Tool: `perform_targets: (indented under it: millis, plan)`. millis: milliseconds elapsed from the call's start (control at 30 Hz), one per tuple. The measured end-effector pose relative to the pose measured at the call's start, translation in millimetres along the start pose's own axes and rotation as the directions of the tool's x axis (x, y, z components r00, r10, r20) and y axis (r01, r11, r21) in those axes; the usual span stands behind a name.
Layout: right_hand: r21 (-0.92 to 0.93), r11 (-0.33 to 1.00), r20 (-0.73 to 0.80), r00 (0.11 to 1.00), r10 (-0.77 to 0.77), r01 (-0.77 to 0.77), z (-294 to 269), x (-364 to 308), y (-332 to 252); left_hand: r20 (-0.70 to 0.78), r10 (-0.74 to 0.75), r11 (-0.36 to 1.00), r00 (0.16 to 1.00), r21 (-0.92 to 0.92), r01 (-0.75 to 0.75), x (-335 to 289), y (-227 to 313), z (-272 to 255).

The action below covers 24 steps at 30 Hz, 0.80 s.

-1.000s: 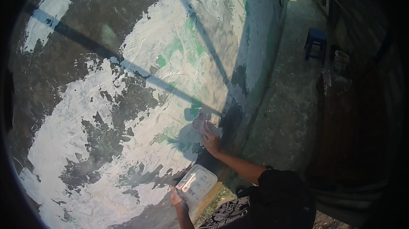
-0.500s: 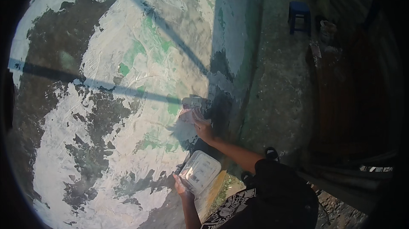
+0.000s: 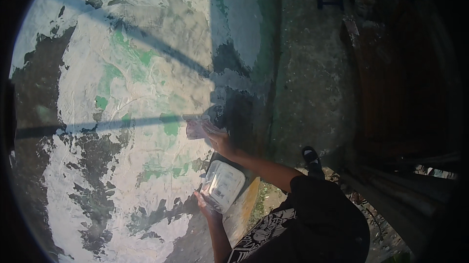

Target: Applying wall putty to an exterior wall using a putty knife and a plastic container of compound.

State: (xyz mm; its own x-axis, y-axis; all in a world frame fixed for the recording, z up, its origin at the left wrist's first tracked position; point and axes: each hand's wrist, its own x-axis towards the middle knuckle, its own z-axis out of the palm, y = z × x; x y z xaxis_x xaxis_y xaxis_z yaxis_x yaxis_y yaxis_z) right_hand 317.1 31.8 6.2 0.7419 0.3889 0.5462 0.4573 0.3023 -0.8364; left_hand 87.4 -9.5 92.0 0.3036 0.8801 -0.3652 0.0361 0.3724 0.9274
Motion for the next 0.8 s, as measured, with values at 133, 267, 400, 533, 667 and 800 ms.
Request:
perform_targets:
  millis: [133,267,400,533,667,800]
  plan:
    - [-0.053,0.989,0.07,0.988,-0.136,0.14,30,-16,13,-0.027,0.036,0.999,0.999,-0.01,-0.037,-5,-3,12]
    - [0.005,0.983,0.201,0.963,-0.178,0.181,21,-43,-1,-0.02,-0.025,0.996,0.999,-0.082,0.023,-5,-12,-3]
    - [0.142,0.986,0.146,0.984,-0.107,0.086,-17,-36,-9,-0.079,-0.051,0.994,0.996,-0.104,0.043,-18,1,27]
    - [0.034,0.994,-0.056,0.993,-0.103,0.105,-25,27,-3,-0.052,-0.047,0.995,0.998,-0.096,0.042,-23,-8,26]
    - [0.003,0.998,-0.083,0.995,-0.057,0.057,-1,61,3,-0.113,-0.035,0.999,0.993,-0.039,0.031,-30,-19,22]
    - [-0.007,0.991,0.091,0.987,-0.135,0.136,16,28,0,-0.115,0.007,0.999,0.993,-0.052,-0.013,-39,-16,29]
